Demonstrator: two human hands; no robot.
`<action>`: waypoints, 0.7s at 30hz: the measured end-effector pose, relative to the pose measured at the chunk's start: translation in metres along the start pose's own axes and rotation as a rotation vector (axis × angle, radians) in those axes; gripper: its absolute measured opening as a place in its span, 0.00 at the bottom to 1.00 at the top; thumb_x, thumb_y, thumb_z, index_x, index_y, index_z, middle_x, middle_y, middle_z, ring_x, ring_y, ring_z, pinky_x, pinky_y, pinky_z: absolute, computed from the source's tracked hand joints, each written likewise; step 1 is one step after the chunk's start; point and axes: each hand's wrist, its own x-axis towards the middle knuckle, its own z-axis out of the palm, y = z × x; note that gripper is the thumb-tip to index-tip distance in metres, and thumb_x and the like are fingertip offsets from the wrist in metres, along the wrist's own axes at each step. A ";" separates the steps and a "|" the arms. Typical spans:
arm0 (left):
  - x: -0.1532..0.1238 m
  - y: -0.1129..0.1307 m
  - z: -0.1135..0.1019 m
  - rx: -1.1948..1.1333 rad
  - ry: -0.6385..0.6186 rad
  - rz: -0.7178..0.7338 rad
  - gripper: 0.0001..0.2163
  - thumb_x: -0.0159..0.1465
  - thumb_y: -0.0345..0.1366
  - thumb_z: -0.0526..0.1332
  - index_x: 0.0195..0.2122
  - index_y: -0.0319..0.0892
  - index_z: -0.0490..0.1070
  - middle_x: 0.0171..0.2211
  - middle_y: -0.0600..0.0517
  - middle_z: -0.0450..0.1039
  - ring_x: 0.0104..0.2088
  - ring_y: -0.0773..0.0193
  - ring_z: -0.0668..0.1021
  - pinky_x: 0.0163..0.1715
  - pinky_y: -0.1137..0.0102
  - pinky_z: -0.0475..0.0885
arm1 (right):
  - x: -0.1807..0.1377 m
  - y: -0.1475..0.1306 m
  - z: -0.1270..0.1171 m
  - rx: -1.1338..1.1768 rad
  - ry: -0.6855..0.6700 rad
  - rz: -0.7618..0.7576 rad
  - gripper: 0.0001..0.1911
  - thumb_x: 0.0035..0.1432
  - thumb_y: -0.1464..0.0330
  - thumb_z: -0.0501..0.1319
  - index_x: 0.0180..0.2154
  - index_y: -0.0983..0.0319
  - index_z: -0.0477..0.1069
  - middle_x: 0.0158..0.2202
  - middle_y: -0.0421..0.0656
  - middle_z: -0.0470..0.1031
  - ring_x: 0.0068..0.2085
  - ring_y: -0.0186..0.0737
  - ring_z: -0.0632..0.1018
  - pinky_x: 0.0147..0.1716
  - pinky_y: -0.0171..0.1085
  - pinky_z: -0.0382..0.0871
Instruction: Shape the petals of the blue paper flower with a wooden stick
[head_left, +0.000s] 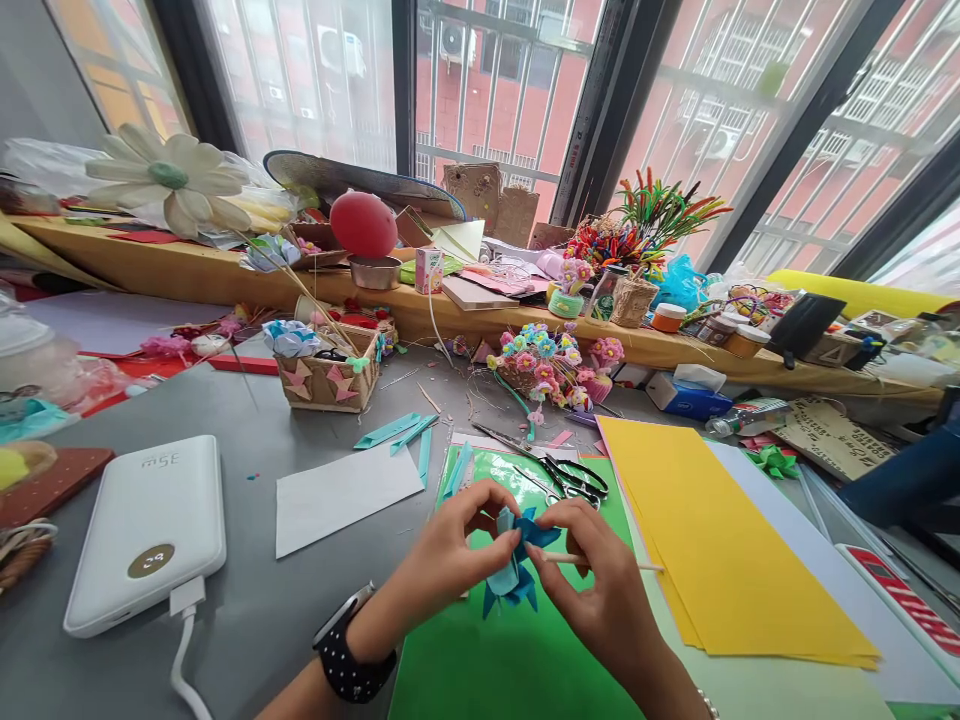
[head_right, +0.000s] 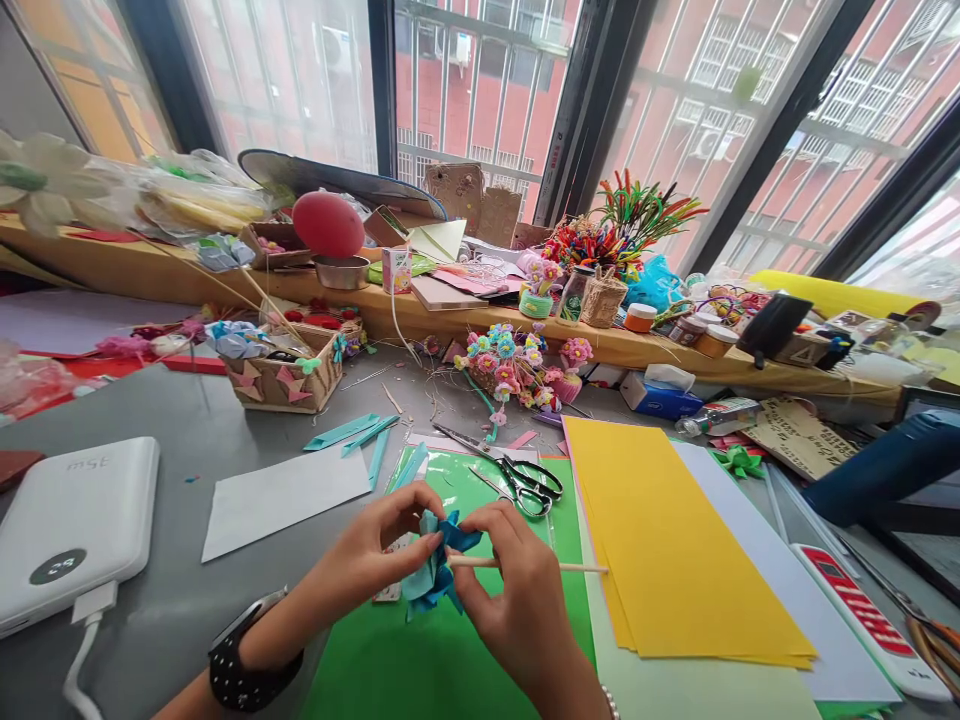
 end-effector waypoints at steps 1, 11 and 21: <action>0.001 -0.001 0.000 -0.070 -0.013 -0.040 0.05 0.54 0.33 0.57 0.32 0.40 0.64 0.26 0.56 0.60 0.27 0.69 0.65 0.27 0.74 0.63 | 0.001 -0.001 -0.001 0.027 -0.031 0.037 0.05 0.54 0.72 0.55 0.35 0.60 0.64 0.32 0.41 0.68 0.26 0.33 0.68 0.22 0.31 0.62; 0.002 -0.005 0.001 -0.265 -0.140 -0.156 0.08 0.53 0.35 0.61 0.31 0.40 0.64 0.20 0.61 0.56 0.19 0.75 0.59 0.18 0.78 0.55 | 0.003 -0.002 -0.005 0.187 -0.130 0.246 0.03 0.48 0.72 0.55 0.29 0.62 0.64 0.23 0.36 0.61 0.20 0.28 0.60 0.17 0.28 0.53; -0.002 0.005 0.006 -0.079 -0.024 -0.038 0.04 0.51 0.27 0.57 0.29 0.39 0.64 0.27 0.55 0.63 0.28 0.70 0.67 0.26 0.75 0.65 | 0.003 -0.002 -0.003 0.195 -0.103 0.225 0.04 0.46 0.73 0.55 0.29 0.62 0.64 0.22 0.35 0.59 0.19 0.28 0.59 0.16 0.28 0.52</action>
